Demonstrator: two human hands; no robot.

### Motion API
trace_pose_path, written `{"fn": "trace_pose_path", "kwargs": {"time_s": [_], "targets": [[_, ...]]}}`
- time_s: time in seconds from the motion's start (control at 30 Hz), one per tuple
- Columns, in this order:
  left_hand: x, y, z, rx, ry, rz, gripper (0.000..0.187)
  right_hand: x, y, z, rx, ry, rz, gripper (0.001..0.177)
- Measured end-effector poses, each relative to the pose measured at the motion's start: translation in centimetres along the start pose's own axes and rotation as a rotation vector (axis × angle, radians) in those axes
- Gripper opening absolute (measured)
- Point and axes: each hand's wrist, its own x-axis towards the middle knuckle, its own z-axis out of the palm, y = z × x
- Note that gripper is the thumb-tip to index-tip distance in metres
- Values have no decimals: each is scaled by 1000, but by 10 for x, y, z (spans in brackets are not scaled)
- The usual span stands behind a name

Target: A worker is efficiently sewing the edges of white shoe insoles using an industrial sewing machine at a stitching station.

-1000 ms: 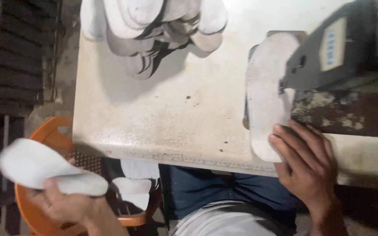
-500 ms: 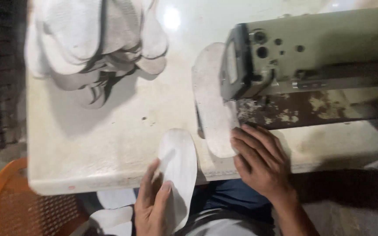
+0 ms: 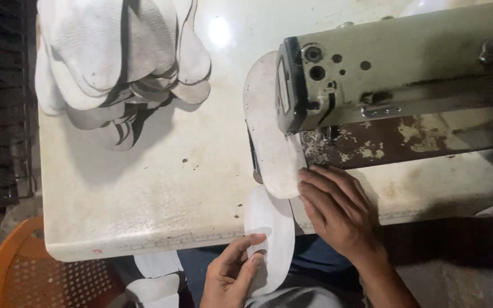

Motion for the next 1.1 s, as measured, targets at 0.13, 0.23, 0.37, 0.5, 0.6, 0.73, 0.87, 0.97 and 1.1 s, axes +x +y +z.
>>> {"fn": "trace_pose_path", "kwargs": {"time_s": [0.13, 0.23, 0.37, 0.5, 0.6, 0.73, 0.87, 0.97, 1.1], "targets": [[1, 3, 3, 64, -32, -41, 24, -2, 0, 1, 1, -17, 3, 15], [2, -3, 8, -30, -10, -10, 22, -5, 1, 2, -26, -10, 87, 16], [2, 5, 12, -23, -17, -15, 27, -10, 3, 6, -65, 54, 139, 28], [2, 6, 15, -66, -18, -12, 29, -5, 1, 4, -114, 38, 124, 17], [6, 0, 14, -78, -33, 55, 28, -3, 0, 3, -116, 25, 122, 13], [7, 1, 17, -126, -30, 8, 32, -2, 0, 3, -127, 40, 103, 16], [8, 3, 19, -187, -44, 43, 33, -2, 0, 5, -128, 61, 116, 20], [7, 7, 21, -209, -47, 17, 33, -4, 0, 4, -118, 53, 113, 20], [2, 25, 28, -310, -32, -115, 38, -3, 0, 1, -98, 36, 91, 19]]}}
